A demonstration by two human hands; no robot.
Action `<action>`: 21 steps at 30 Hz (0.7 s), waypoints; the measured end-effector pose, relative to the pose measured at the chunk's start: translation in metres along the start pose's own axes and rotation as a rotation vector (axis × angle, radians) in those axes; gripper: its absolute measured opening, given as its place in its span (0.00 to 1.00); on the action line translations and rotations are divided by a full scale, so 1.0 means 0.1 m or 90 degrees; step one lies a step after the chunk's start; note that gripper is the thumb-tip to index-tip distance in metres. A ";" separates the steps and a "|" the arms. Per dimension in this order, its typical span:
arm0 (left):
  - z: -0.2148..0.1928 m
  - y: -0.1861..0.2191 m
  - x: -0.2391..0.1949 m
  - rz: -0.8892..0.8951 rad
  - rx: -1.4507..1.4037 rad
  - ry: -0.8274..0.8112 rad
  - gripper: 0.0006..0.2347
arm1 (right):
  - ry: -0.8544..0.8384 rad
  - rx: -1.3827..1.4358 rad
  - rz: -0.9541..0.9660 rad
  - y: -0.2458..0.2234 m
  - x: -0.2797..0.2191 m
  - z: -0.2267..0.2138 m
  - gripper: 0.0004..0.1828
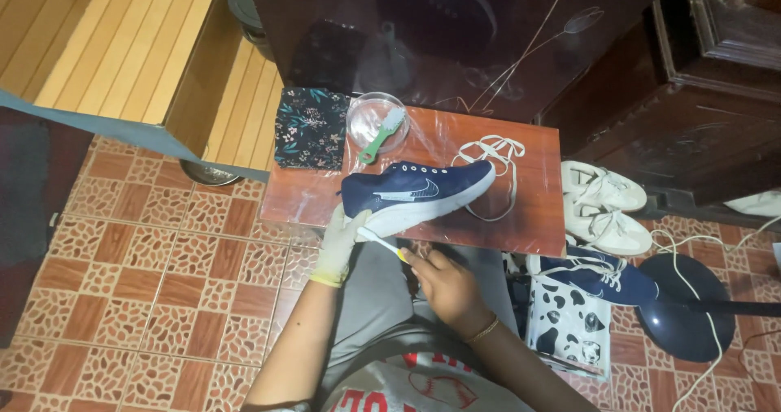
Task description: The person scrubs a blue and white sneaker using a toothbrush and a cleaning solution. They hold the shoe in their left hand and scrub the upper and sole areas with the brush in their right hand.
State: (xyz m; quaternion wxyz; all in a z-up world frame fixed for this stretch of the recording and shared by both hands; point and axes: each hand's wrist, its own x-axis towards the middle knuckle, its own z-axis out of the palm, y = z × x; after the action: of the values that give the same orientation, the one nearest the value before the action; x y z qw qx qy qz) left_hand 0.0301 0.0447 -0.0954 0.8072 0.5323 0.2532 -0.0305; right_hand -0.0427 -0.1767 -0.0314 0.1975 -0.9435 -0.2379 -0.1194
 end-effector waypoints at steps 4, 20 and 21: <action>0.07 0.05 -0.04 0.007 0.010 0.000 0.23 | 0.029 -0.021 0.008 0.10 0.11 -0.05 0.13; 0.01 -0.06 0.08 -0.022 0.018 0.008 0.23 | 0.145 -0.223 0.038 1.06 -0.23 -0.36 0.17; 0.04 0.00 0.05 -0.025 0.021 0.012 0.24 | 0.207 -0.171 0.083 1.24 -0.26 -0.35 0.14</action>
State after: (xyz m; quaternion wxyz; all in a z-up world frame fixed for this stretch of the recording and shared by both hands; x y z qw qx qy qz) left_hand 0.0360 0.0424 -0.0968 0.7953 0.5406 0.2705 -0.0456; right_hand -0.0081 -0.3027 -0.0477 0.1129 -0.9431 -0.1233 -0.2875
